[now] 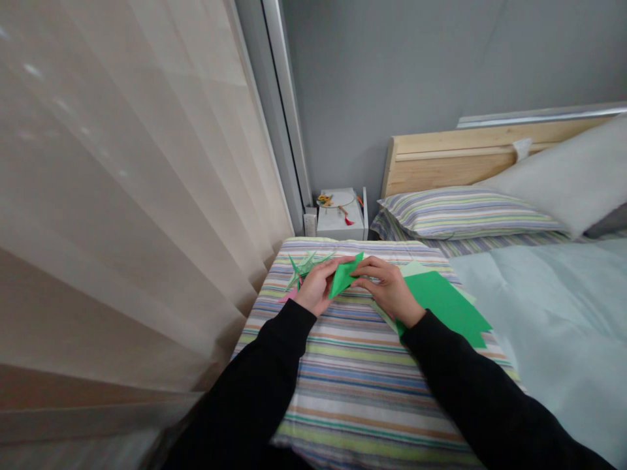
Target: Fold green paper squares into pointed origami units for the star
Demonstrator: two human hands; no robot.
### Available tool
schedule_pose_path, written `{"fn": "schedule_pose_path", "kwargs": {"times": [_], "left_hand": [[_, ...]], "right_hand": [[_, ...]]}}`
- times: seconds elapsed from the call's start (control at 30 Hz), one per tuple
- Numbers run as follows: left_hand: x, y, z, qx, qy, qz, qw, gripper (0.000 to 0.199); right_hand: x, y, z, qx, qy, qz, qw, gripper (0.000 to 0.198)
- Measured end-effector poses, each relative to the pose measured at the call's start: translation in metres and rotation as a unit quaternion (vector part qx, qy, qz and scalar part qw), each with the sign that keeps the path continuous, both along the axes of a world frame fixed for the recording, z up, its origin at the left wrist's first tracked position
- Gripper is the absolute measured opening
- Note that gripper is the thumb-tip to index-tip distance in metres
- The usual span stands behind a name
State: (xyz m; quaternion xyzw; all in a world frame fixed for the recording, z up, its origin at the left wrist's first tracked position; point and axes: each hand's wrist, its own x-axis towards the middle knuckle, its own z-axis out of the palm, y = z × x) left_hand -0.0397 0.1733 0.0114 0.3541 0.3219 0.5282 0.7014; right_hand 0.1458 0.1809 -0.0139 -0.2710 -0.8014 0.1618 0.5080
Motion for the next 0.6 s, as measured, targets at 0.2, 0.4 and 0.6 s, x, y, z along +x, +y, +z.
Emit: {"fn": "schedule_pose_path", "kwargs": {"times": [0.2, 0.4, 0.6], "left_hand": [[0.001, -0.003, 0.004, 0.008, -0.027, -0.014, 1.000, 0.033], [0.003, -0.003, -0.001, 0.053, 0.016, -0.016, 0.998, 0.055], [0.007, -0.001, -0.006, 0.093, 0.082, 0.043, 0.991, 0.046]], "right_hand": [[-0.004, -0.005, 0.005, -0.029, 0.041, -0.045, 0.998, 0.012], [-0.008, -0.009, 0.008, -0.107, 0.114, -0.085, 0.984, 0.018], [-0.009, -0.007, 0.006, -0.201, 0.162, -0.071, 0.963, 0.020]]}}
